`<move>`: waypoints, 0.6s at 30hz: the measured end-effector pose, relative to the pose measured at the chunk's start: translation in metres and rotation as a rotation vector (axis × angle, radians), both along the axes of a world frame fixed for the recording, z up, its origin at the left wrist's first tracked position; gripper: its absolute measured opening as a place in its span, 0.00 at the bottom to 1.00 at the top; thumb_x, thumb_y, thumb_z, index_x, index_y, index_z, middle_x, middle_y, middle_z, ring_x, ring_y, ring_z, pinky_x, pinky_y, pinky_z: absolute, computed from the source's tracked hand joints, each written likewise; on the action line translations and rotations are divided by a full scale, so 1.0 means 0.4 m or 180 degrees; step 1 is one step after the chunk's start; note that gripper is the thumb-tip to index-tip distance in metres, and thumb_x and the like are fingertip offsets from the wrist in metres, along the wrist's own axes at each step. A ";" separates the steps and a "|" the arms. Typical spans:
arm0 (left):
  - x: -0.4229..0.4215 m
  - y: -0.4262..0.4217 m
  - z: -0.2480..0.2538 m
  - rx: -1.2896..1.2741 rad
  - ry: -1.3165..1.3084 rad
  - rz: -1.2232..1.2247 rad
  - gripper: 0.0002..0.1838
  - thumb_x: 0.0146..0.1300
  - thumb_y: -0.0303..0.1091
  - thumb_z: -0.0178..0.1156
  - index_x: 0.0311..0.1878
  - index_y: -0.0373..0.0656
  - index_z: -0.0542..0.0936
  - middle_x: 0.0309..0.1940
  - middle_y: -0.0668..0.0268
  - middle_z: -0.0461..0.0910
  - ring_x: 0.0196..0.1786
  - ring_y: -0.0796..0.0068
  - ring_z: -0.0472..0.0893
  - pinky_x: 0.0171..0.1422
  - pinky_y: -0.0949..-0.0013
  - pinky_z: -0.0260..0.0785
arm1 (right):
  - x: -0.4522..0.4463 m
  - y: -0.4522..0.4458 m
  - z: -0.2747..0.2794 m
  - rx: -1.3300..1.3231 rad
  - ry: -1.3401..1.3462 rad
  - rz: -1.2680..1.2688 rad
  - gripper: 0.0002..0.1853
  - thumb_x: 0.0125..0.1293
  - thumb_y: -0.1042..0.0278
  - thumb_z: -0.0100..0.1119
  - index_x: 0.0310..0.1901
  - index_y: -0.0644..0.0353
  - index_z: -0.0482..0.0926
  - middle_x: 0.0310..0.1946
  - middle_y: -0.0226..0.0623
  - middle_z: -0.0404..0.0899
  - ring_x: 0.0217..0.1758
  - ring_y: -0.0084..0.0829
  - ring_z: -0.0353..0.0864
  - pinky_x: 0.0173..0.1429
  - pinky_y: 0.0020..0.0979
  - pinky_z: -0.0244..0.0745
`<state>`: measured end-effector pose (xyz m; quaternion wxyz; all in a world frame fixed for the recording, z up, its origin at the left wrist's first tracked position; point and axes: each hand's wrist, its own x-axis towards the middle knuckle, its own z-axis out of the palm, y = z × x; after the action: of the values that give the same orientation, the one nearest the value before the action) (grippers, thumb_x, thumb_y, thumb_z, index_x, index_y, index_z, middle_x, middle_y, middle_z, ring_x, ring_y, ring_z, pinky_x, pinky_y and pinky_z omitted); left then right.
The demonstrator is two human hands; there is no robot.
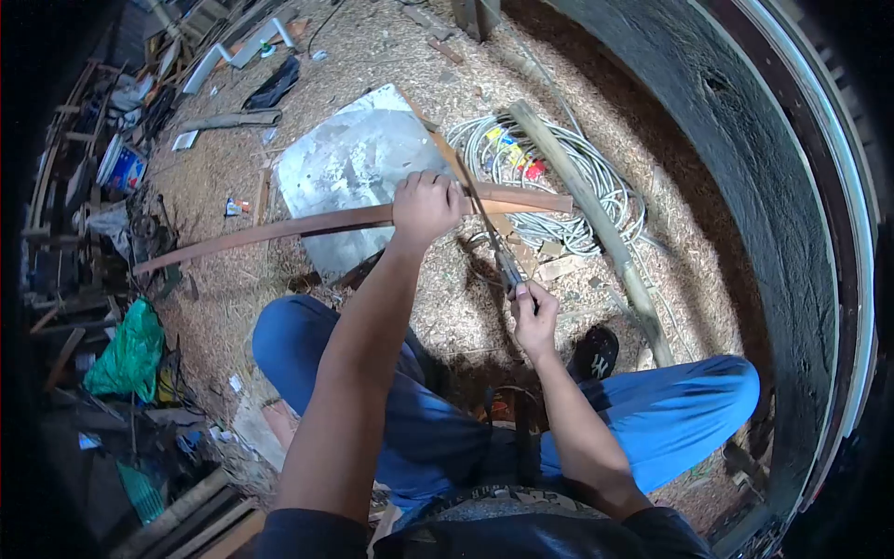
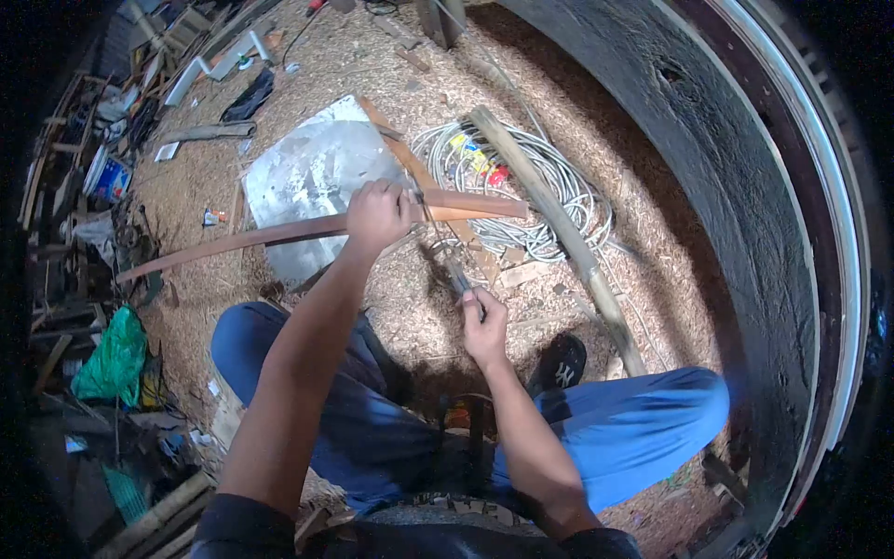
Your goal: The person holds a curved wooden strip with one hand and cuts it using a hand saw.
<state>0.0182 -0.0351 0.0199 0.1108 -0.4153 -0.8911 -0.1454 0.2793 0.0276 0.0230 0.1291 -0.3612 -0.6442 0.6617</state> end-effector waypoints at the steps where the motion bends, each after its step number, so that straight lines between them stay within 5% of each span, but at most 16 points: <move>1: -0.001 0.004 -0.006 0.0036 0.0027 0.0044 0.12 0.59 0.40 0.57 0.30 0.43 0.85 0.35 0.60 0.83 0.41 0.59 0.82 0.47 0.56 0.72 | -0.004 -0.008 -0.018 0.0004 0.0049 -0.0070 0.17 0.74 0.63 0.53 0.29 0.65 0.77 0.18 0.25 0.66 0.25 0.18 0.62 0.30 0.27 0.59; 12: 0.001 0.035 0.007 0.0184 -0.0193 0.0348 0.15 0.60 0.43 0.58 0.28 0.42 0.86 0.30 0.58 0.83 0.37 0.55 0.84 0.45 0.52 0.75 | -0.015 -0.096 -0.031 0.0583 -0.0120 -0.0119 0.17 0.75 0.61 0.54 0.30 0.65 0.74 0.19 0.30 0.65 0.26 0.22 0.62 0.33 0.31 0.62; 18: -0.018 0.047 0.048 -0.0053 -0.1185 0.1121 0.21 0.66 0.48 0.54 0.30 0.42 0.87 0.32 0.52 0.86 0.38 0.51 0.86 0.49 0.53 0.77 | -0.008 -0.046 -0.043 -0.0755 0.0319 -0.0050 0.19 0.78 0.57 0.50 0.34 0.63 0.79 0.21 0.23 0.69 0.26 0.18 0.65 0.32 0.26 0.62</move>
<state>0.0111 -0.0161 0.0392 -0.0349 -0.2206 -0.9559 -0.1905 0.2760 0.0091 0.0059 0.1226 -0.3454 -0.5513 0.7495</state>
